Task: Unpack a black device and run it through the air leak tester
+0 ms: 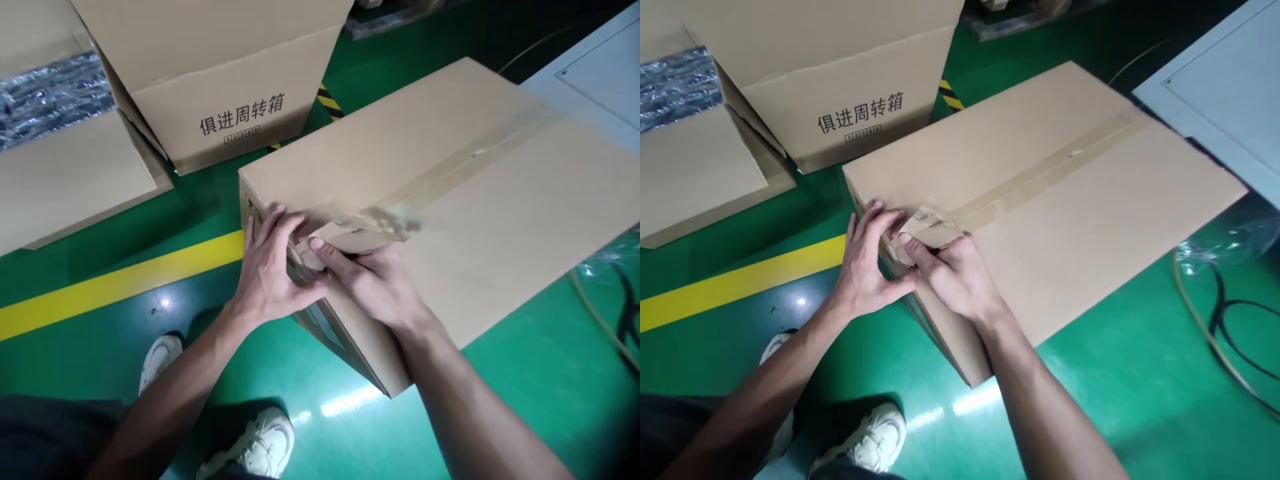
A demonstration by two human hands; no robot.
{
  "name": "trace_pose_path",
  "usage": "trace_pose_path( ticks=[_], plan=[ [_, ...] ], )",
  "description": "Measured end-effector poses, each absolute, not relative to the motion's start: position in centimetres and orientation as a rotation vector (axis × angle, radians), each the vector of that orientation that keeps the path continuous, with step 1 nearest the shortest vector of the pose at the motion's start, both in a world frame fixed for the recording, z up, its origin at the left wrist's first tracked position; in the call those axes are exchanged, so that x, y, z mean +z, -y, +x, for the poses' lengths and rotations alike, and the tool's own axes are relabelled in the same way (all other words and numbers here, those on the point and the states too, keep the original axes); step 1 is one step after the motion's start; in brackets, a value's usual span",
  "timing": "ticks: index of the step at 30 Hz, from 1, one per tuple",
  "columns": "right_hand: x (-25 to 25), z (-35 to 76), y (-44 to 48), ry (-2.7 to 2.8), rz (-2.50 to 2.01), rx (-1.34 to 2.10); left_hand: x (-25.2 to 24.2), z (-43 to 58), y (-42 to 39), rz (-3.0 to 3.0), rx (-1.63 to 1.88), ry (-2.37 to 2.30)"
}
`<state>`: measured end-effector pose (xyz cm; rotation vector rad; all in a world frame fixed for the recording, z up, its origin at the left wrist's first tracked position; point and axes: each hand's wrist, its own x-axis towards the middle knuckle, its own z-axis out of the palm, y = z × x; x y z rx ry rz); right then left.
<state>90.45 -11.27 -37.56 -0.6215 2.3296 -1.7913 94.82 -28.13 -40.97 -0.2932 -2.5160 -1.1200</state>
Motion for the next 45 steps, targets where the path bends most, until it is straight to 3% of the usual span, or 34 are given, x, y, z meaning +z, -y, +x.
trace_pose_path(
  ticks=[6, 22, 30, 35, 40, 43, 45],
  plan=[
    [-37.4, 90.8, 11.4, -2.307, -0.343, -1.929, -41.8, 95.3, 26.9, -0.247, -0.984, 2.508],
    [-37.4, 91.1, 11.7, -2.399, -0.149, -2.033, -43.5, 95.0, 26.3, -0.27, -0.933, 2.332],
    [-36.8, 89.2, 9.9, -2.189, 0.157, -2.747, -44.0, 94.8, 26.1, -0.277, -0.929, 2.29],
    [-34.6, 87.4, 7.7, -2.449, 0.112, -2.688, -44.2, 95.0, 26.1, -0.296, -0.945, 2.268],
    [-29.7, 84.7, 4.8, -2.296, 0.285, -2.621, -45.0, 95.2, 25.7, -0.31, -0.927, 2.215],
    [-26.9, 83.9, 2.5, -2.489, 0.293, -2.356, -45.3, 95.3, 25.5, -0.32, -0.907, 2.178],
    [-26.1, 83.6, 1.1, -2.778, 0.221, -1.944, -45.4, 95.6, 25.7, -0.323, -0.885, 2.206]
  ],
)
